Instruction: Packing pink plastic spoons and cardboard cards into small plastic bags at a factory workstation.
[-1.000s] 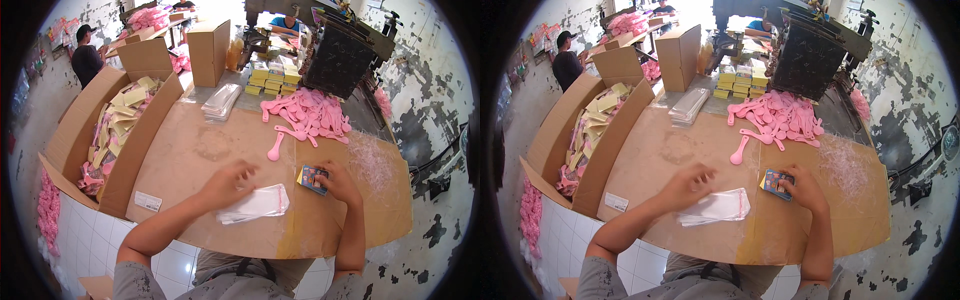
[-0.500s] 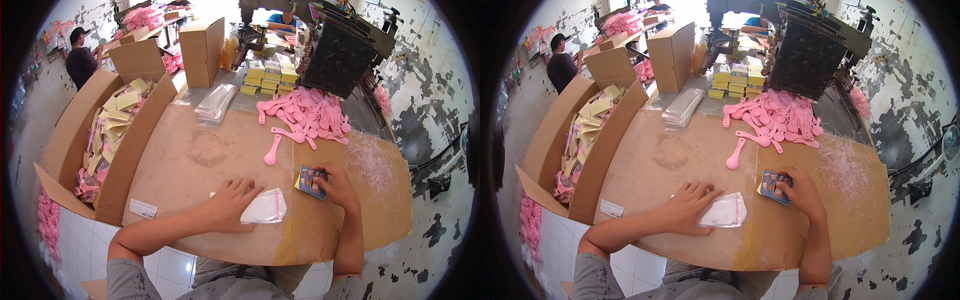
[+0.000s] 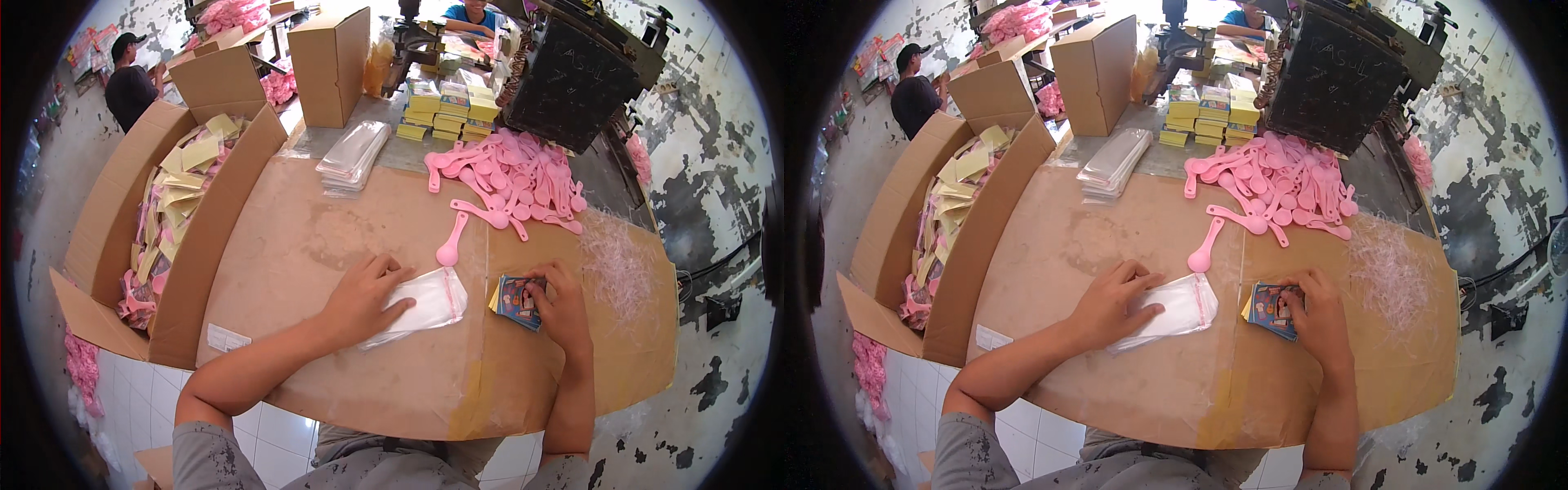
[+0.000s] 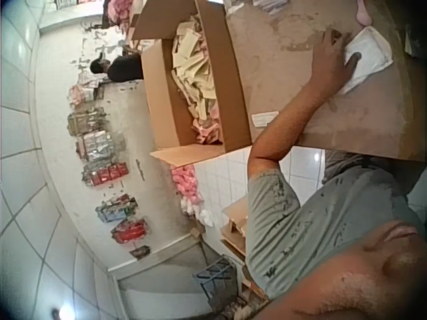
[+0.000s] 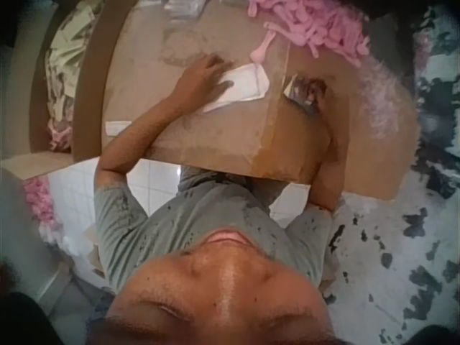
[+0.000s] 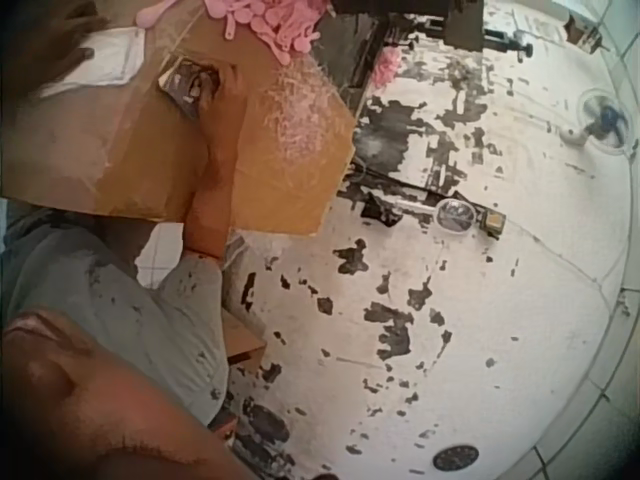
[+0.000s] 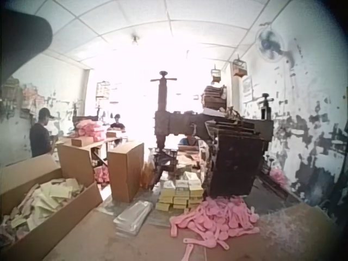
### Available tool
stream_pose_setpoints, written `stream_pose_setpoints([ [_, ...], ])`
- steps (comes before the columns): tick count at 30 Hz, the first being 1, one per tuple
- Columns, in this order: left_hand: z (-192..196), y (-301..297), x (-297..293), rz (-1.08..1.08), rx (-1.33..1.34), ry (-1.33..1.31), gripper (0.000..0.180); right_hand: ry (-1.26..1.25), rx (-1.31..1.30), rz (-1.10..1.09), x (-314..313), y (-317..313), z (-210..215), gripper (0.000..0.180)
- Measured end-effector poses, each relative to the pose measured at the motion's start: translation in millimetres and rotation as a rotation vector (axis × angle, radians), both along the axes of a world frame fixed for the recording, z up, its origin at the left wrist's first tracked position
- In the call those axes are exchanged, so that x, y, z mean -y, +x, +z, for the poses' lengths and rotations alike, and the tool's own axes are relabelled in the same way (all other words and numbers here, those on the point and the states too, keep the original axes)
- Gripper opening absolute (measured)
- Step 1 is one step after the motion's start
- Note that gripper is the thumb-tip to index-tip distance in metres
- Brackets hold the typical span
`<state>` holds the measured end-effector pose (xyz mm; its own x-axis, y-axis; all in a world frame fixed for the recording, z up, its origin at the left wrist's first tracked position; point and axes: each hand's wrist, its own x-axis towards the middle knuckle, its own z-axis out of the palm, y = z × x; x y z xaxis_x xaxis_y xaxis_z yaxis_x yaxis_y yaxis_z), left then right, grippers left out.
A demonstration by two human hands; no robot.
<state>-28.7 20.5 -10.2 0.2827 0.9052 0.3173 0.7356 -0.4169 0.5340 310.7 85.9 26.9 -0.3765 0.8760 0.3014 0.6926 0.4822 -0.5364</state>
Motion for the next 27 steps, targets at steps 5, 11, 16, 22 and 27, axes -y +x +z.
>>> stream_pose_setpoints([
  [5, 0.8, -4.3, -1.4, 0.012, 0.204, -0.112, 0.028, -0.005, -0.113, 0.012, 2.9, -4.9, 6.7, 0.011],
  [11, -3.5, -8.1, -1.4, 0.011, 0.304, -0.067, 0.020, -0.141, -0.761, -0.093, 19.7, -34.8, -19.3, 0.012],
  [16, 2.3, -4.2, 0.3, 0.000, 0.246, 0.090, 0.011, 0.116, -0.238, 0.354, 27.4, -44.9, -16.2, 0.026],
  [22, 5.0, -4.1, 10.8, -0.007, 0.706, -0.166, 0.019, 0.039, -0.234, 0.338, 32.9, -48.3, -16.4, 0.031],
  [27, 12.3, 1.2, 15.0, -0.093, 1.100, -0.477, 0.029, 0.014, -0.310, 0.236, 33.7, -49.7, -30.1, 0.036],
])
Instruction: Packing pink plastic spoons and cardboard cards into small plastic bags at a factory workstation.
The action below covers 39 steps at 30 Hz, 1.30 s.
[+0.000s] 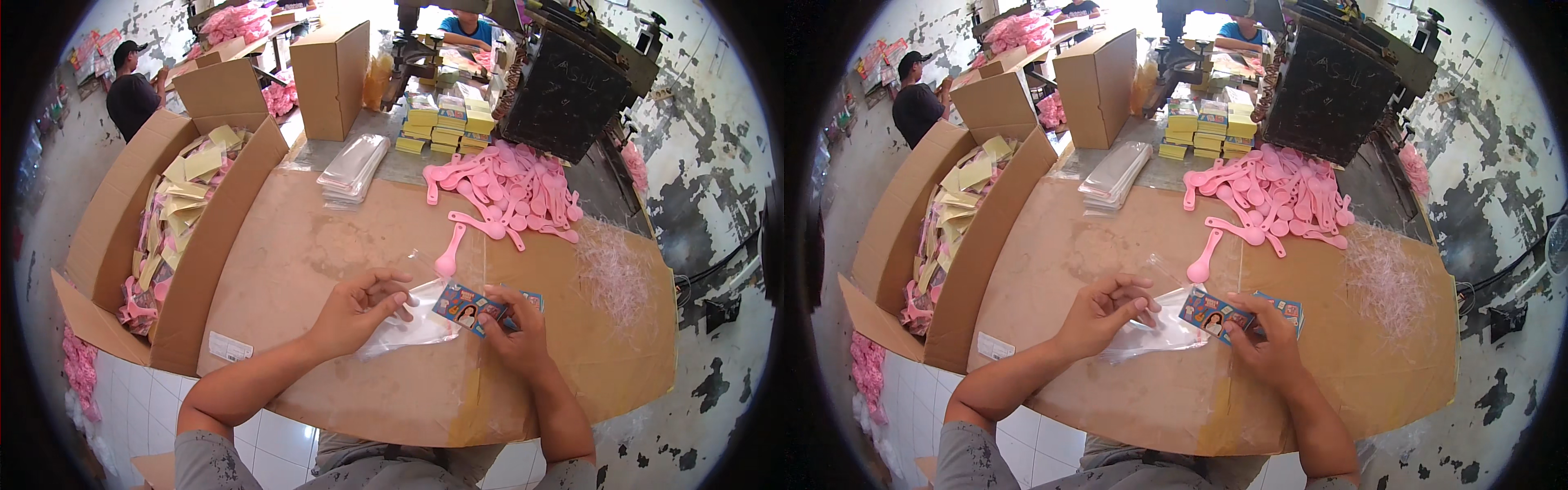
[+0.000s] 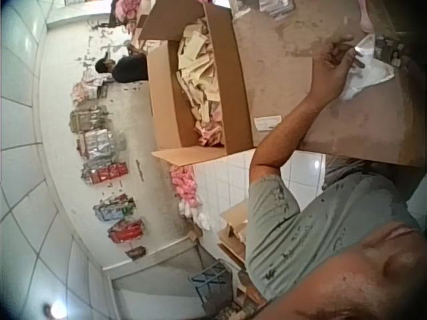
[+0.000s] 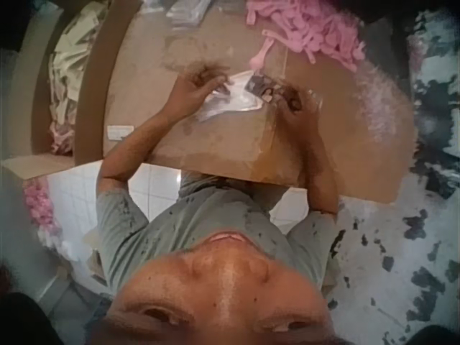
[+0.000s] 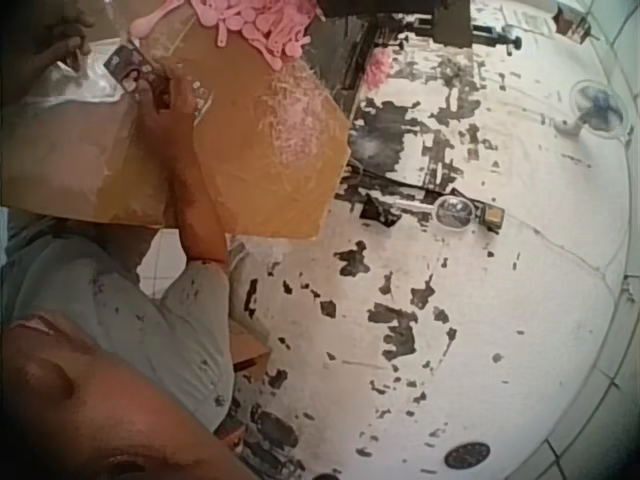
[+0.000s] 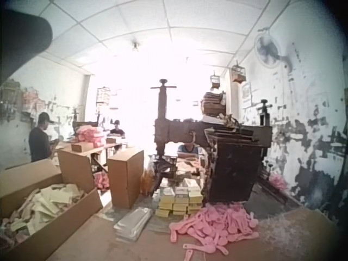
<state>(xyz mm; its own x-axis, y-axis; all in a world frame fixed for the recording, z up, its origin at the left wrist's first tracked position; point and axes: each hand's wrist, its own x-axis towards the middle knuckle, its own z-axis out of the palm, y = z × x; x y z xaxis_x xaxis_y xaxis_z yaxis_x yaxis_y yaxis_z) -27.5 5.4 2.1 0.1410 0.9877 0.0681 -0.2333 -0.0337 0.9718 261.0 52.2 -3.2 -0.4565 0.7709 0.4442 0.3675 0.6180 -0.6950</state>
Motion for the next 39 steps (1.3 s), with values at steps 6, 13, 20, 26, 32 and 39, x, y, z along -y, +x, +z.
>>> stream_pose_setpoints([
  [6, -1.7, 3.8, 6.7, -0.094, -0.063, -0.013, 0.035, -0.346, -0.426, -0.098, 6.9, -11.3, -1.5, 0.035],
  [13, -2.5, 7.0, 9.3, -0.081, -0.145, 0.009, 0.036, -0.297, -0.483, -0.035, 11.0, -15.6, 3.9, 0.036],
  [20, -0.7, 8.3, 11.7, -0.139, -0.240, 0.009, 0.028, -0.236, -0.432, 0.022, 9.4, -15.2, 7.9, 0.033],
  [26, -6.0, 9.6, 11.8, -0.157, -0.255, -0.068, 0.020, -0.151, -0.282, 0.049, 9.1, -10.4, 4.5, 0.034],
  [32, 3.4, 10.7, 13.4, -0.112, -0.323, -0.038, 0.020, -0.048, -0.177, 0.123, 8.3, -5.9, 12.4, 0.030],
  [39, 3.2, 13.9, 18.7, -0.224, -0.472, 0.077, 0.023, -0.047, 0.028, 0.160, 17.8, -26.1, 29.3, 0.031],
])
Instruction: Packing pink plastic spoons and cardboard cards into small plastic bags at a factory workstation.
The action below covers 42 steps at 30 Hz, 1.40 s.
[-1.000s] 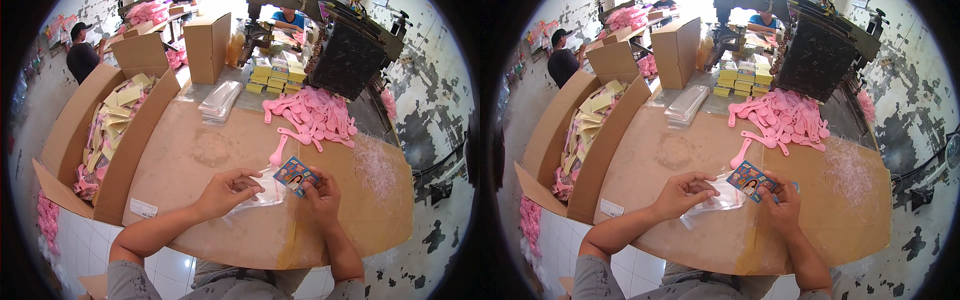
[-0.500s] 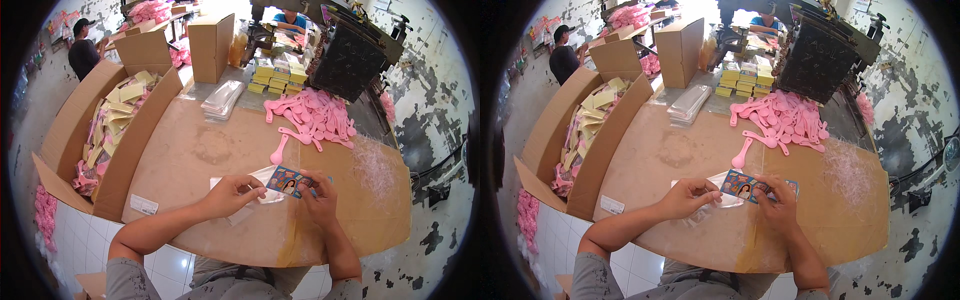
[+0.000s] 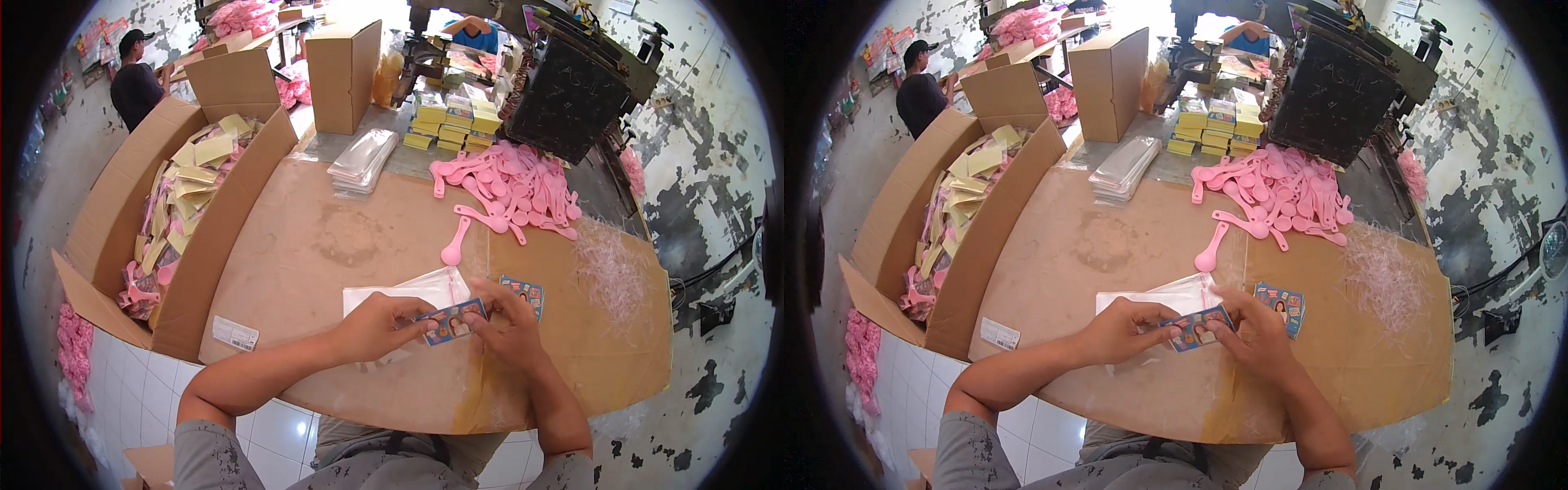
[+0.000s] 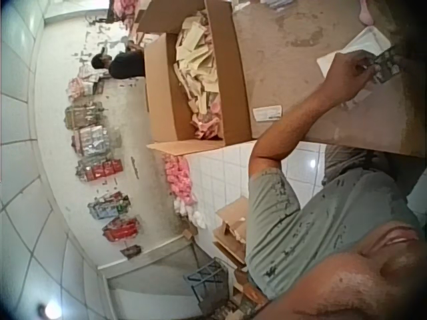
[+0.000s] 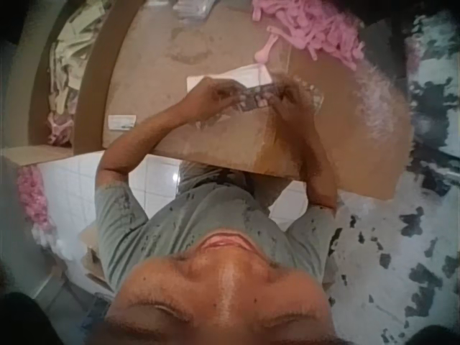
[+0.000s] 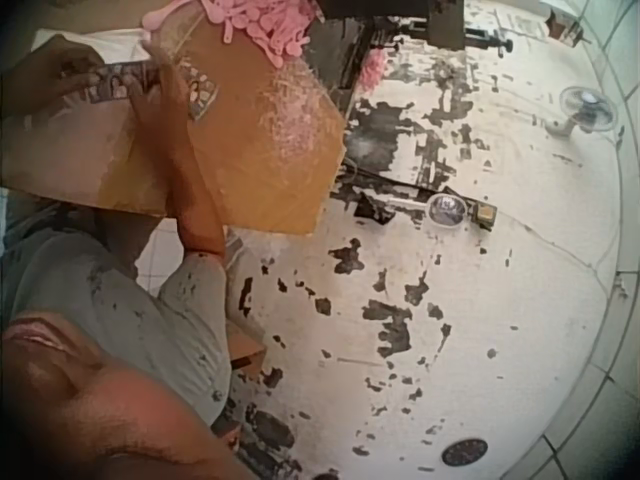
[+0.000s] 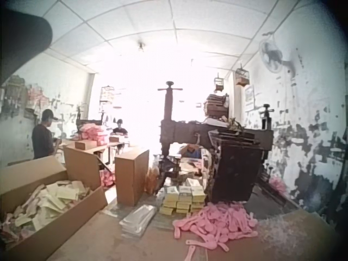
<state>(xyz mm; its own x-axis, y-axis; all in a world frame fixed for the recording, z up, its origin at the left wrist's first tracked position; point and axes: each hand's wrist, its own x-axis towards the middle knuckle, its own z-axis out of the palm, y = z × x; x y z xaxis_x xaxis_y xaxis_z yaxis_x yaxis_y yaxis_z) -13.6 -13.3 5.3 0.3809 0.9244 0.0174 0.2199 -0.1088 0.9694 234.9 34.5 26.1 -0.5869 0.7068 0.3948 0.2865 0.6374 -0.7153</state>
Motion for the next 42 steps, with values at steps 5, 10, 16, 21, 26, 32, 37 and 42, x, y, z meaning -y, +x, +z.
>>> stream_pose_setpoints([
  [5, -12.4, 3.3, 1.1, 0.052, 0.148, 0.006, 0.025, -0.347, -0.310, -0.060, 2.4, -2.8, -24.5, 0.028],
  [10, -1.4, -0.7, 0.8, 0.074, 0.188, -0.113, 0.025, -0.014, 0.077, 0.155, -39.0, -6.6, 0.8, 0.025],
  [16, -1.1, -2.8, -5.8, 0.098, 0.337, -0.169, 0.029, 0.650, 0.427, -0.056, -133.0, -19.3, -15.2, 0.028],
  [21, 0.5, -9.5, -6.6, 0.157, 0.409, -0.170, 0.030, 0.699, 0.530, 0.030, -121.9, -21.1, 4.4, 0.033],
  [26, 1.0, -10.4, -5.6, 0.186, 0.433, -0.151, 0.030, -0.057, 0.114, 0.019, -57.2, -4.5, 42.4, 0.022],
  [32, 0.9, -6.7, -4.5, 0.158, 0.372, -0.151, 0.030, 0.037, 0.014, 0.031, -40.4, 1.1, 48.7, 0.021],
  [37, 9.7, -5.4, -0.1, 0.071, 0.251, -0.141, 0.029, 0.086, 0.255, 0.117, -32.9, -7.1, 56.4, 0.025],
  [42, -7.0, 2.0, 1.0, -0.052, 0.451, -0.040, 0.028, -0.058, -0.048, 0.271, -10.0, -35.5, 36.7, 0.047],
])
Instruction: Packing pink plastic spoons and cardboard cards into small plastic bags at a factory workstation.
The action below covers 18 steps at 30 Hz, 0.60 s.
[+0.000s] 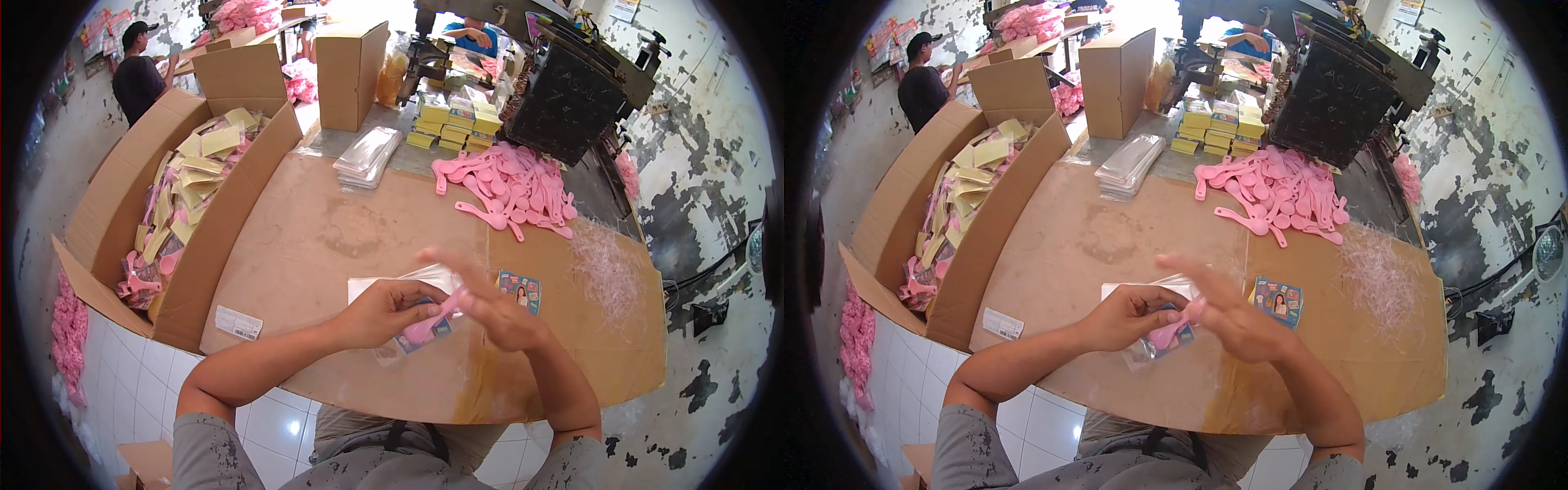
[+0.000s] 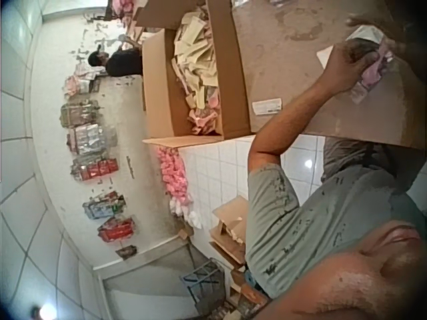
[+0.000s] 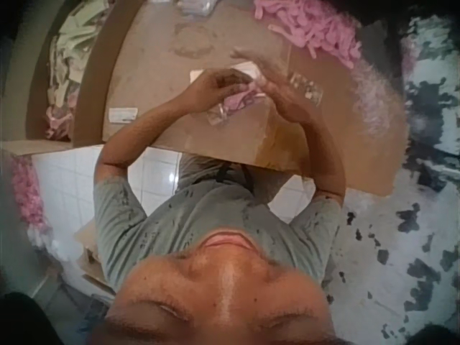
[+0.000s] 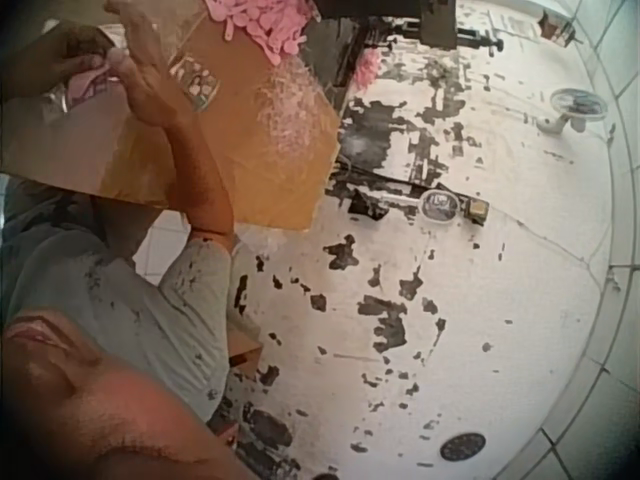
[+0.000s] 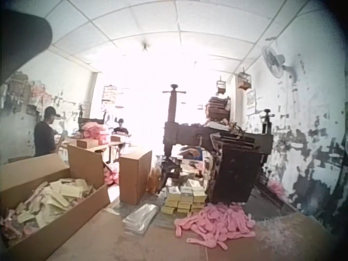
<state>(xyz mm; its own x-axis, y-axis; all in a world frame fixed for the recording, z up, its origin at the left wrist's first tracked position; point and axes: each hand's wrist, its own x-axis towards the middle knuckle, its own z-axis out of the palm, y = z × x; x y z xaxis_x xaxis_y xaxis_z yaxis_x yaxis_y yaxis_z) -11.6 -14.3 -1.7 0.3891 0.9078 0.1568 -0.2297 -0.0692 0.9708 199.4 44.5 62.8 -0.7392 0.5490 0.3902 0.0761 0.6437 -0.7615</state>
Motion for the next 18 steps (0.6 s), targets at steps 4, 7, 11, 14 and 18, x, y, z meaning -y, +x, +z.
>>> stream_pose_setpoints([
  [4, 6.1, -9.1, 0.0, -0.152, 0.018, -0.078, 0.029, -0.601, -0.115, 0.326, 0.0, -2.9, 4.7, 0.068],
  [7, 13.8, -14.7, 2.6, -0.275, 0.089, -0.191, 0.031, -0.565, -0.259, 0.333, -10.7, 8.9, 23.6, 0.058],
  [11, 11.7, -13.8, 2.9, -0.312, 0.161, -0.170, 0.041, -0.041, 0.069, 0.240, -2.0, 6.5, 36.2, 0.017],
  [14, 16.2, -6.1, 7.6, -0.117, 0.070, 0.023, 0.049, -0.206, -0.138, 0.299, 6.0, 7.6, 54.9, 0.012],
  [18, 20.1, -10.8, 7.0, 0.024, -0.105, 0.387, 0.059, 0.411, 0.181, -0.046, 16.6, 7.8, 83.2, 0.009],
])
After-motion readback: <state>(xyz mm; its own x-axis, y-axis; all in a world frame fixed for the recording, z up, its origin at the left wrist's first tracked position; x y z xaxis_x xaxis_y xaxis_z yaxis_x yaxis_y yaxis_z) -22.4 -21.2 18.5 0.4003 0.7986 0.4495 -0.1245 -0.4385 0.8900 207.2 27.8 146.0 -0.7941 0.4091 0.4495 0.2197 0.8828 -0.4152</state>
